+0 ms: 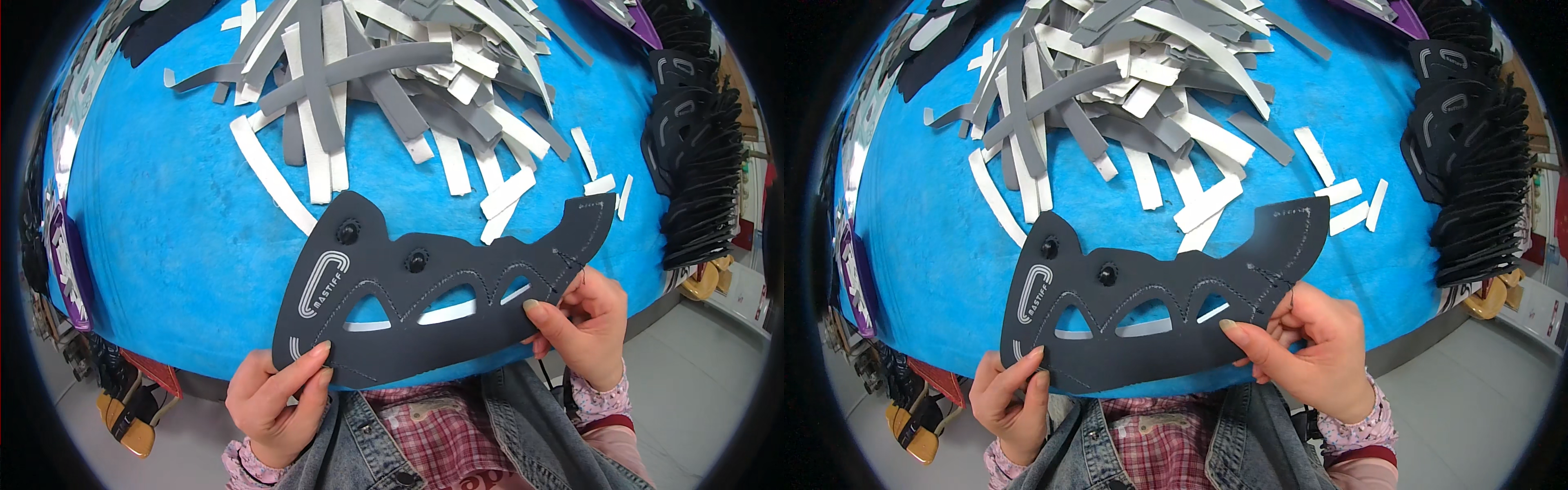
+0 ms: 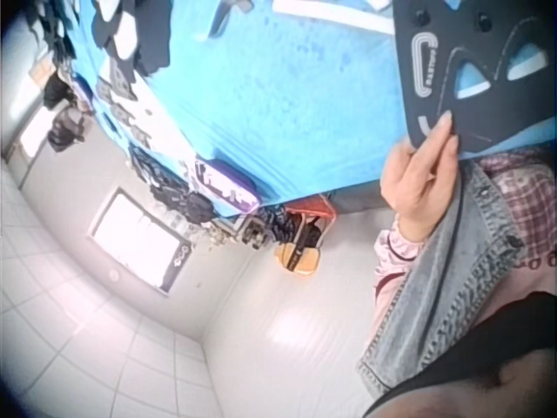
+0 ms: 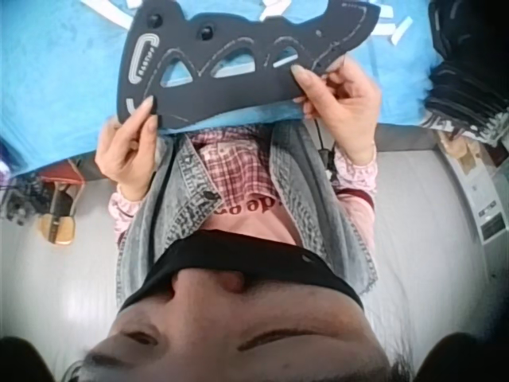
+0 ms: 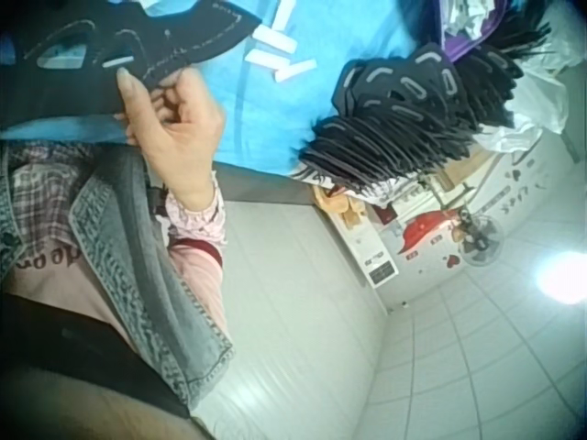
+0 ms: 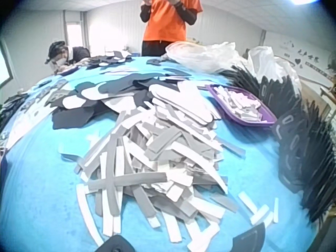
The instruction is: Assembling shoe upper components by applying adhesive strips and lining up material layers.
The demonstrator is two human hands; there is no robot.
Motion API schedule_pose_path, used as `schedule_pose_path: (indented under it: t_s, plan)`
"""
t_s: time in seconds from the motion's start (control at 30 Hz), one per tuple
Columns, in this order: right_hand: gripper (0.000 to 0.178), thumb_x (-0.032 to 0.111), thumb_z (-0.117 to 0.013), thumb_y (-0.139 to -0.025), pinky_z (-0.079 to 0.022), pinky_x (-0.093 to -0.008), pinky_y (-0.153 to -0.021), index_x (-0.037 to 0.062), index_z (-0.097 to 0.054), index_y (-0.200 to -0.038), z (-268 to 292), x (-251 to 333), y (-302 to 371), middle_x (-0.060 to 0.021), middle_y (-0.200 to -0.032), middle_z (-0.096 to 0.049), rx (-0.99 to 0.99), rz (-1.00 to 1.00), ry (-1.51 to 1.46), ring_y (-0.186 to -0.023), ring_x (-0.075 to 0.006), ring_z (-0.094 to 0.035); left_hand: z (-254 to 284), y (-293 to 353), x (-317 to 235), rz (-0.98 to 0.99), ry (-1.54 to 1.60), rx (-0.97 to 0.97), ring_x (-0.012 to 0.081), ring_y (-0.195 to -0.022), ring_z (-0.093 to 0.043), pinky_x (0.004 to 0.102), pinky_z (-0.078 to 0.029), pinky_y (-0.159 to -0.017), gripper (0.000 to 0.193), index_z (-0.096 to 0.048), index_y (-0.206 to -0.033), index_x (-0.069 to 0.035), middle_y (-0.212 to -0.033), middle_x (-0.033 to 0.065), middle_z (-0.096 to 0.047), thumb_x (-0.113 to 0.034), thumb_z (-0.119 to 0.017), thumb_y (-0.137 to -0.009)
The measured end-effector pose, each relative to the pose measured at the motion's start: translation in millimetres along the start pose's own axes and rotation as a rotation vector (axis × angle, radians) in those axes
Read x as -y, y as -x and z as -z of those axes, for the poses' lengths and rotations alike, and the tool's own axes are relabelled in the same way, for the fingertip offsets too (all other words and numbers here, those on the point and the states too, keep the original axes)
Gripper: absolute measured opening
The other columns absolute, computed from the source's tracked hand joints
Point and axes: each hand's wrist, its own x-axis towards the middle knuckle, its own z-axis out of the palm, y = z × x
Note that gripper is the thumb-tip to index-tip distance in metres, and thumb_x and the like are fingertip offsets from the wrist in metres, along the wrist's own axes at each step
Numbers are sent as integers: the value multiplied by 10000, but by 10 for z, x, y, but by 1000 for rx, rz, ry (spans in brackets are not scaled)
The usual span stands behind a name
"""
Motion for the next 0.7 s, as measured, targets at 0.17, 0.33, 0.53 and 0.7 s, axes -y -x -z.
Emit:
schedule_pose_path:
  t_s: [0.17,0.33,0.53,0.7]
  plan:
    - [203,28,-716,-779,-433,-162,-402,-19,-523,-735,6,-26,-2,-96,-600,-632,0,21,30,-478,-74,-600,34,-6,-29,24,-42,14,123,-591,-529,229,-394,-502,349,-717,-960,-67,-737,50,-607,24,-749,-624]
    - [207,30,-718,-779,-427,-158,-399,-17,-522,-728,9,-32,1,-98,-598,-634,-4,32,45,-475,-73,-598,38,-7,-37,28,-59,22,122,-583,-523,229,-394,-499,347,-716,-962,-70,-737,49,-605,25,-748,-630]
    - [207,34,-718,-779,-426,-158,-399,-15,-524,-729,7,-21,-1,-93,-606,-638,-7,32,55,-472,-71,-595,32,-18,-44,49,-52,24,119,-577,-515,228,-389,-495,338,-717,-960,-71,-737,46,-603,22,-746,-636]
    - [199,33,-716,-780,-428,-158,-401,-18,-529,-736,1,-20,3,-91,-610,-638,-4,24,32,-476,-70,-595,38,-20,-51,47,-73,25,119,-584,-520,228,-394,-499,331,-718,-956,-70,-740,47,-607,23,-744,-640]
